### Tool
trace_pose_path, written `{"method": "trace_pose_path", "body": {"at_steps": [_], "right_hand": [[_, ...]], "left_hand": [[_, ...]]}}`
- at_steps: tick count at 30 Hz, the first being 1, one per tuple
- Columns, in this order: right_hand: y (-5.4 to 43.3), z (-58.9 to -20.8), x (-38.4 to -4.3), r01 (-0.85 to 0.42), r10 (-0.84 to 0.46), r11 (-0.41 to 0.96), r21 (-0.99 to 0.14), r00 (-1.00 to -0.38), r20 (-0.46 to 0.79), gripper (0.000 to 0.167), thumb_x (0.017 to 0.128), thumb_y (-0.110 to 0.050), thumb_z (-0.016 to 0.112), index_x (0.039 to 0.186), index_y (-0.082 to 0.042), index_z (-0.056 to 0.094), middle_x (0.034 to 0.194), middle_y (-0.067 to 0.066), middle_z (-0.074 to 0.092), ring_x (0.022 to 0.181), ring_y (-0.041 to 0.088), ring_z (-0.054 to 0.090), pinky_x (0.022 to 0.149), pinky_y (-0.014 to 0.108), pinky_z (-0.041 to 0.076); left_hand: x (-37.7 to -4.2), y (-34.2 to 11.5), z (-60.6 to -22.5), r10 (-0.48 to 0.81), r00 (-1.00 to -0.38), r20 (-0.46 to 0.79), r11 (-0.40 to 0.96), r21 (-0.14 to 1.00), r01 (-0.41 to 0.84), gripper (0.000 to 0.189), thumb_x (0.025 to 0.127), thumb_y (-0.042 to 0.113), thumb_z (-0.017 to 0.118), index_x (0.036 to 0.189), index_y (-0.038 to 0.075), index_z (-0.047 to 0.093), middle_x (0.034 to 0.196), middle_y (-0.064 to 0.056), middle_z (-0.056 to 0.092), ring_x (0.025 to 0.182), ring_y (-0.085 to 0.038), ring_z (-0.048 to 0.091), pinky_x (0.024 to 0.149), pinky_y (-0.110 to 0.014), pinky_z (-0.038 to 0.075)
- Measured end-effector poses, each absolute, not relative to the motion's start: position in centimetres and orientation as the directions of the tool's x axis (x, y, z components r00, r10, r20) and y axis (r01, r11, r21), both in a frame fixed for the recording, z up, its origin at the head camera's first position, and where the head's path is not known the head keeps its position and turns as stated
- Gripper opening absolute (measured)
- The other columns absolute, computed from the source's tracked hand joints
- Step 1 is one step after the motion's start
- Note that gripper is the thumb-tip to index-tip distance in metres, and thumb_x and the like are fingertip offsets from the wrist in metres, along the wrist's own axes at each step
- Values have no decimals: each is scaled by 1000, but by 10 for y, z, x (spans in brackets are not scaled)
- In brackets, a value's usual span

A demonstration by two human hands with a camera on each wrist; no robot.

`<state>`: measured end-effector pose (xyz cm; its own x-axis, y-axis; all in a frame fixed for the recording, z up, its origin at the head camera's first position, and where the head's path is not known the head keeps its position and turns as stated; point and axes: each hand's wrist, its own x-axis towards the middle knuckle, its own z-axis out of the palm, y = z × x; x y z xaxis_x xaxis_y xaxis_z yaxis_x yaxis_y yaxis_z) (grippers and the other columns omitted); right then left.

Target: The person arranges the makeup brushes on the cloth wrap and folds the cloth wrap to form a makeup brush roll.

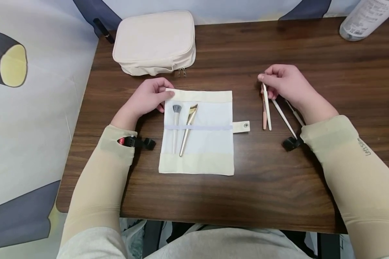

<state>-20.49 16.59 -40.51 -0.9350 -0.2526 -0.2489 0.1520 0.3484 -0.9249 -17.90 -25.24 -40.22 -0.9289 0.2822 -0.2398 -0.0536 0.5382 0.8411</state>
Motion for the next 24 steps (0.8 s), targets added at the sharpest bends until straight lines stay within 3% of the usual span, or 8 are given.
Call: {"method": "trace_pose_path", "body": {"at_steps": [24], "right_hand": [[169,-409,-204,169,-279,276,-946,-928,-247,21,104,-21,63,102,-1,66,70,-1,67,54,11,57,49,22,50]], "left_hand": [[-178,-250,-407,270,-931,-245,541,839,-64,14,101,15,64,109,4,65,81,0,71,62,-11,63,51,-29,59]]}}
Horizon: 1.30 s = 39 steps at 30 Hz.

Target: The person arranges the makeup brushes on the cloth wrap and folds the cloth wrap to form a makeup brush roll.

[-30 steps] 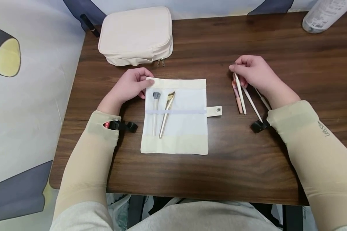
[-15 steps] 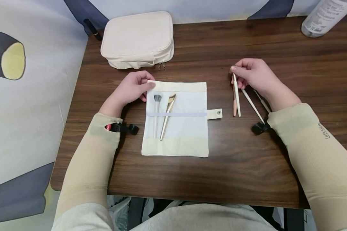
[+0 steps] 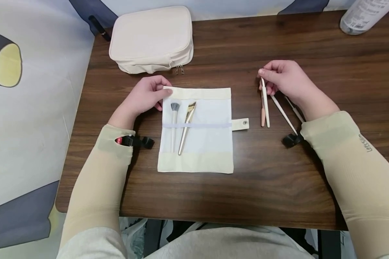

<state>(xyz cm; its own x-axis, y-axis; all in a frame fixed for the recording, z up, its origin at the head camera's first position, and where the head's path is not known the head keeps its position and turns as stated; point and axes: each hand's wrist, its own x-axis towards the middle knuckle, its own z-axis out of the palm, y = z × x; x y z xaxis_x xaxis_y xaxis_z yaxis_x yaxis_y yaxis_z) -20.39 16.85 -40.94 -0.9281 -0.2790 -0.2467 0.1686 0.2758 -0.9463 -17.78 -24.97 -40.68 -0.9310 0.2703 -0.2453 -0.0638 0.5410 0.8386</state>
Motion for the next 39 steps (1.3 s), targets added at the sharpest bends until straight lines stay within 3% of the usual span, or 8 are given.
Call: {"method": "trace_pose_path", "body": {"at_steps": [33,39], "right_hand": [[167,-405,-203,146,-286,310,-939,-928,-238,20,104,-20,63,103,0,64,70,-2,66,55,11,57,50,22,51],[168,-405,-204,163,-283,253,-954,-930,-234,20,104,-19,64,102,1,63,70,0,67,54,12,56,49,22,50]], "left_hand": [[-177,-250,-401,279,-929,-245,527,847,-66,15,101,15,64,109,3,64,81,1,71,61,-11,63,50,-29,59],[-178,-250,-402,279,-929,-242,520,852,-66,14,102,15,63,108,3,64,79,1,71,61,-11,63,50,-28,59]]}}
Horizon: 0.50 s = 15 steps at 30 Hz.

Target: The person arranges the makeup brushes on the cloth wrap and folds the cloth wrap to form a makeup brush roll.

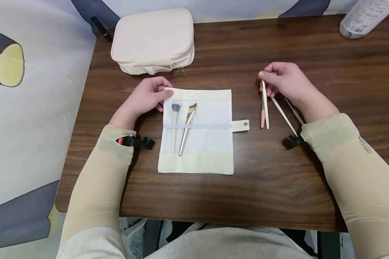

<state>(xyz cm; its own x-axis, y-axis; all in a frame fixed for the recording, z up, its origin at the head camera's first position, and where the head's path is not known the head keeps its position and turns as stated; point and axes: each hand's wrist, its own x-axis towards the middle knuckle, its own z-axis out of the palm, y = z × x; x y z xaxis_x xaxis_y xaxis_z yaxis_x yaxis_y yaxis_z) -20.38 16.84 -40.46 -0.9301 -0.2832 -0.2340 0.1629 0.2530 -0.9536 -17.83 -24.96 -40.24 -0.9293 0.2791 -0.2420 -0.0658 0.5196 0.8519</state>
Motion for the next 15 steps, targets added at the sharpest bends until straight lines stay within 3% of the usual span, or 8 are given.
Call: {"method": "trace_pose_path", "body": {"at_steps": [15], "right_hand": [[162,-392,-194,191,-327,137,-972,-917,-226,21,103,-14,62,108,7,64,77,6,70,59,15,61,53,24,56]], "left_hand": [[-177,-248,-406,292,-921,-259,532,844,-69,14,102,16,63,110,5,64,82,0,71,63,-12,64,52,-30,60]]}}
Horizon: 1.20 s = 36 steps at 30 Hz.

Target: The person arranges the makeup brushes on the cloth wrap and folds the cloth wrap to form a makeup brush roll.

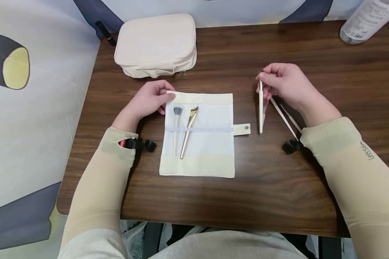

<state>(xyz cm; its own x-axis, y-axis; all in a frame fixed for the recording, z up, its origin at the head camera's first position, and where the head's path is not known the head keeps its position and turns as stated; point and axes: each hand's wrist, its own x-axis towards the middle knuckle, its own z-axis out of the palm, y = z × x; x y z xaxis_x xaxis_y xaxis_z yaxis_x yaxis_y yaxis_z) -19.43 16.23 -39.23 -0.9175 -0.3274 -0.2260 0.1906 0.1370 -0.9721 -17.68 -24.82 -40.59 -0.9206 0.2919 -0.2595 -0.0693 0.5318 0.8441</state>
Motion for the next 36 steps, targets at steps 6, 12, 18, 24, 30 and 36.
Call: {"method": "trace_pose_path", "body": {"at_steps": [6,12,18,24,30,36], "right_hand": [[162,-395,-190,232,-369,51,-971,-900,-234,26,101,-14,65,108,10,63,80,10,72,60,16,63,54,24,56],[157,-390,-188,241,-393,-3,-970,-893,-221,21,101,-11,66,105,9,62,77,11,70,59,18,62,53,25,55],[151,-386,-186,226,-399,-9,-974,-894,-204,18,101,-11,67,101,6,61,74,10,68,58,18,62,51,26,56],[149,-385,-185,210,-396,-14,-978,-899,-187,16,101,-9,66,99,7,62,72,10,68,58,17,62,51,25,56],[149,-387,-184,229,-399,3,-973,-893,-211,14,101,-8,65,101,6,61,73,10,68,61,17,64,55,24,58],[147,-390,-183,225,-398,-44,-973,-897,-190,15,101,-8,66,101,6,61,75,11,69,61,18,65,57,25,59]], "left_hand": [[-174,-245,-411,283,-926,-251,530,845,-67,15,102,16,64,109,4,64,80,-1,70,62,-12,63,50,-29,59],[-174,-248,-410,282,-924,-258,535,842,-72,14,102,16,64,110,4,65,81,-1,71,62,-12,63,51,-30,59],[-176,-248,-406,286,-926,-245,525,849,-63,14,102,15,64,109,3,64,81,-1,71,63,-12,64,51,-30,59],[-175,-247,-405,288,-927,-241,534,844,-53,13,102,15,63,109,4,65,82,-2,71,63,-13,64,52,-31,60],[-174,-247,-407,286,-923,-258,536,841,-69,15,102,15,63,109,3,65,82,-1,71,63,-12,64,52,-30,59],[-174,-246,-409,286,-926,-248,538,841,-59,15,102,15,63,109,2,65,81,-2,70,61,-13,63,51,-30,59]]}}
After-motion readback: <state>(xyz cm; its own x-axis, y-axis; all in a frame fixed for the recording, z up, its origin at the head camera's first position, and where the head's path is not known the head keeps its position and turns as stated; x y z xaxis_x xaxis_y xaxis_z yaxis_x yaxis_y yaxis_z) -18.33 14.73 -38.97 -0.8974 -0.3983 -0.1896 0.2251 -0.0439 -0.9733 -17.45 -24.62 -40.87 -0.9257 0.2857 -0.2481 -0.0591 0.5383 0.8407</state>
